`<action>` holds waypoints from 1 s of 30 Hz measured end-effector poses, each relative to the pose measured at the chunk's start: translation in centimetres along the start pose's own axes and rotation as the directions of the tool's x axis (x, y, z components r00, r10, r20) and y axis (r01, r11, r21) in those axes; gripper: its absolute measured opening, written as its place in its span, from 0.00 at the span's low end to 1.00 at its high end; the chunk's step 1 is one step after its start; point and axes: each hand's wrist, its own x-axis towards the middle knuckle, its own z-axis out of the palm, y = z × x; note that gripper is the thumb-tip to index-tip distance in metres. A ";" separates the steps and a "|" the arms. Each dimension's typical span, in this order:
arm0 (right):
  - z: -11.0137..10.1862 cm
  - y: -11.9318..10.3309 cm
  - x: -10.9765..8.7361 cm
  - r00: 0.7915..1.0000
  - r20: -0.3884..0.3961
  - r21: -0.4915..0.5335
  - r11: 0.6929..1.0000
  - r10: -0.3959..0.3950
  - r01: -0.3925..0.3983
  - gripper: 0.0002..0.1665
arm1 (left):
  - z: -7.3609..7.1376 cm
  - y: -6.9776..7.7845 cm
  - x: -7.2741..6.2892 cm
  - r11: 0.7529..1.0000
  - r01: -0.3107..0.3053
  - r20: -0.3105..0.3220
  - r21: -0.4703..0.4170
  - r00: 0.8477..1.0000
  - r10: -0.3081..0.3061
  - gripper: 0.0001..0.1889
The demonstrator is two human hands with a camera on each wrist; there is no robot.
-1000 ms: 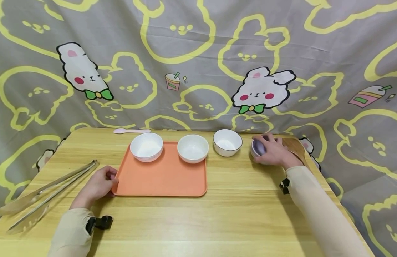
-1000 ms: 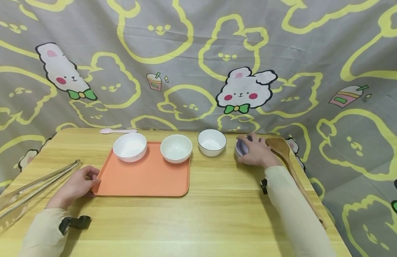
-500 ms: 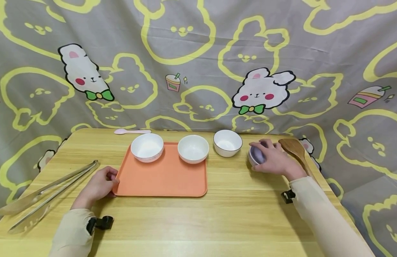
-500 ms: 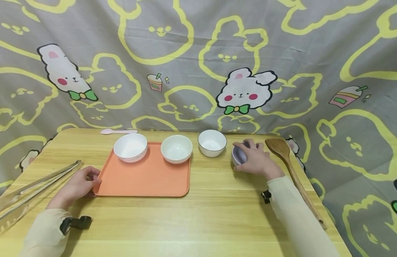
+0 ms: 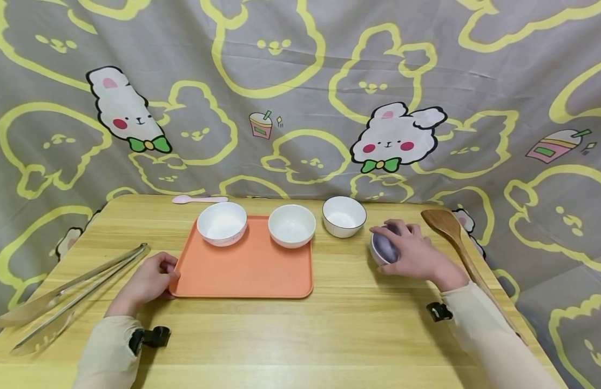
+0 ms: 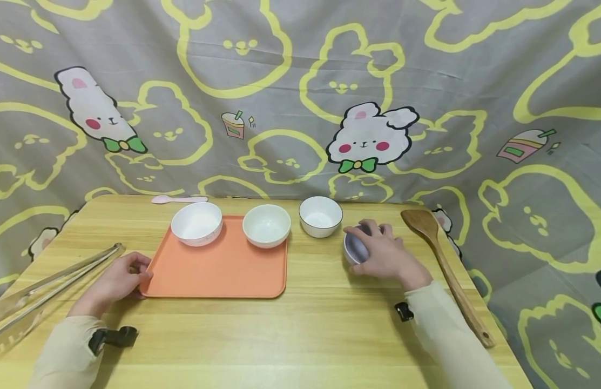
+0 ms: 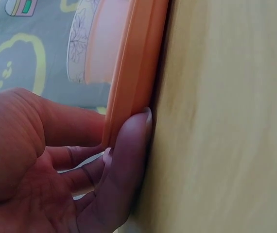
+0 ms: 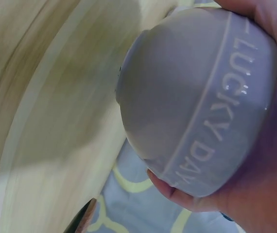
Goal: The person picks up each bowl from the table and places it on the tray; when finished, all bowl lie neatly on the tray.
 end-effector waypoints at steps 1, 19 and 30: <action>0.0 -0.2 -0.1 1.000 0.003 -0.004 1.000 -0.003 0.003 0.52 | 0.0 0.0 0.0 1.000 0.000 0.000 0.001 1.000 0.000 0.13; 0.6 -2.9 -1.6 0.992 0.058 -0.003 0.994 -0.110 0.111 0.52 | -0.1 -0.2 0.1 1.000 0.001 0.001 0.003 1.000 -0.001 0.13; 0.5 -5.0 -1.8 0.985 0.053 -0.025 0.985 -0.166 0.168 0.51 | -0.2 -0.3 -0.1 1.000 -0.010 0.009 -0.023 1.000 0.011 0.14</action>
